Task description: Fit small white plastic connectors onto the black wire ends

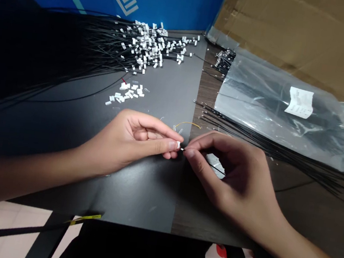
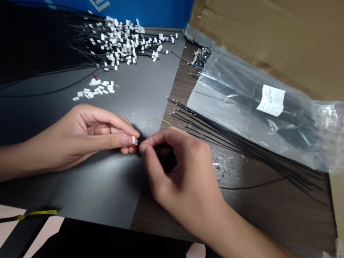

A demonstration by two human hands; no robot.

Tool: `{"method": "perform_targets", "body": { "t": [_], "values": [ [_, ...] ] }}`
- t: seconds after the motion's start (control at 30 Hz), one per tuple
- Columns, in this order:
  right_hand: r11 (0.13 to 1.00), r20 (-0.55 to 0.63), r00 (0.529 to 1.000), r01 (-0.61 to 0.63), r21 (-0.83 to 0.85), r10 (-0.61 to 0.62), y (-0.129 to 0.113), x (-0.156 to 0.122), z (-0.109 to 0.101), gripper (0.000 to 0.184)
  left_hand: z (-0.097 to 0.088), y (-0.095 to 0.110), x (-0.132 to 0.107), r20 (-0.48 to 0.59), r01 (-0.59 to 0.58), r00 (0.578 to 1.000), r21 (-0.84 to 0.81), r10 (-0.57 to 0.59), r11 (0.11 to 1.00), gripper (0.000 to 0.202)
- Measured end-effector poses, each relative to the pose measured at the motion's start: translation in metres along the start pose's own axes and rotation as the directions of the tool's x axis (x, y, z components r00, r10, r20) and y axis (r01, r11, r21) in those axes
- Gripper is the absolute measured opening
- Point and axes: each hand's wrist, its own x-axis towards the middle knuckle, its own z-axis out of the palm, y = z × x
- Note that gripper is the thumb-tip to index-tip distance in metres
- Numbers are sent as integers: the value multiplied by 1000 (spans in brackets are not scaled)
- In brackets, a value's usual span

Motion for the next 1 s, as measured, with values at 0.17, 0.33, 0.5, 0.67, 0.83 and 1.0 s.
{"method": "perform_targets", "body": {
  "t": [0.17, 0.33, 0.5, 0.67, 0.83, 1.0],
  "values": [
    [1000, 12, 1000, -6, -5, 6, -1, 2, 2, 8, -1, -1, 0, -7, -12, 1000, 43, 13, 999, 16],
    [1000, 20, 1000, -9, -13, 10, 0, 1, 1, 7, 0, 0, 0, -4, -10, 1000, 73, 11, 997, 18],
    [999, 23, 999, -22, -23, 23, 1, 0, 1, 7, 1, 1, 1, -3, -9, 1000, 93, 9, 996, 23],
    [999, 30, 999, -18, -44, 20, -1, 1, 0, 7, 5, 3, 0, -10, -27, 1000, 98, 28, 995, 23],
    [997, 53, 996, -68, -47, 70, -2, 1, 0, 8, 9, 1, -4, -36, -83, 995, 144, 89, 986, 20],
    [979, 112, 980, -176, 103, 164, 0, 4, 2, 10, 9, -2, -6, -70, -116, 989, 209, 133, 971, 15]
  ]
}}
